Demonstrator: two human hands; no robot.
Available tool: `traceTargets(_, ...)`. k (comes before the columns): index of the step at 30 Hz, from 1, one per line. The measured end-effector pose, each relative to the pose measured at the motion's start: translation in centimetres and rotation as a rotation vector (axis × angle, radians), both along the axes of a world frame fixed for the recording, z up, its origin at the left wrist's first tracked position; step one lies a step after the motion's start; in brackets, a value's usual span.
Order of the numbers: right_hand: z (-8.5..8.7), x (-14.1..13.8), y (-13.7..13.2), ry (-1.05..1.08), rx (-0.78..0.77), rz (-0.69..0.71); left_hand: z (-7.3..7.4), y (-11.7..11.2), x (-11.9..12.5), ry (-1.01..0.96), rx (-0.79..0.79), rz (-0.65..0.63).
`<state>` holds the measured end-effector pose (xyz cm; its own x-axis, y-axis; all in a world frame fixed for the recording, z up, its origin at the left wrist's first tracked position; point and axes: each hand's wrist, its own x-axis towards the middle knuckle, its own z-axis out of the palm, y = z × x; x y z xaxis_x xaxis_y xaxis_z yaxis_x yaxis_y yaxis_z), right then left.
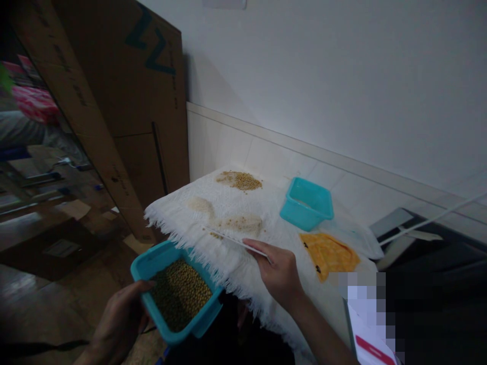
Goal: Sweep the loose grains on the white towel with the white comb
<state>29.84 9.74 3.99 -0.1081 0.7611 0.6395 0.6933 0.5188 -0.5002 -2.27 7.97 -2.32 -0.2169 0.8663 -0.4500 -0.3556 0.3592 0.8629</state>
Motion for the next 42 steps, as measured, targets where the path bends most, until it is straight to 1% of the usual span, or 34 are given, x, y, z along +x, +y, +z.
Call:
traceTargets(4, 0.2, 0.9, -1.6, -0.108, 0.035, -0.103, 0.5, 0.0, 0.2, 0.012, -0.02, -0.003)
traceTargets(6, 0.3, 1.0, -2.5, -0.134, 0.082, -0.17, 0.6, 0.0, 0.2, 0.012, -0.027, -0.007)
traceTargets(8, 0.3, 0.8, -3.3, -0.145, 0.122, -0.204, 0.6, -0.1, 0.2, 0.008, -0.021, -0.023)
traceTargets(12, 0.7, 0.3, -4.2, -0.176, 0.137, -0.188, 0.4, -0.2, 0.1, 0.005, -0.01, -0.047)
traceTargets(18, 1.3, -0.2, -4.4, -0.202, 0.122, -0.175, 0.2, -0.2, 0.2, 0.006, 0.001, -0.045)
traceTargets(24, 1.5, -0.6, -4.7, -0.165, 0.072, -0.152, -0.3, -0.2, 0.0, 0.009, 0.01, -0.085)
traceTargets(28, 1.4, -0.7, -4.8, -0.122, 0.035, -0.151, -0.6, -0.4, -0.1, 0.004, 0.025, -0.081)
traceTargets(31, 1.3, -0.6, -4.8, -0.108, 0.02, -0.165, -0.2, -0.4, 0.1, 0.009, 0.008, -0.066)
traceTargets(37, 1.4, -0.6, -4.8, -0.129, 0.053, -0.16, 1.4, -0.3, 0.8, 0.015, -0.019, -0.053)
traceTargets(39, 1.4, -0.7, -4.9, -0.13, 0.049, -0.15, 1.6, -0.3, 0.8, 0.016, -0.019, -0.044)
traceTargets(42, 1.3, -0.8, -5.0, -0.125, 0.033, -0.146, 1.4, -0.3, 0.8, 0.006, -0.024, -0.04)
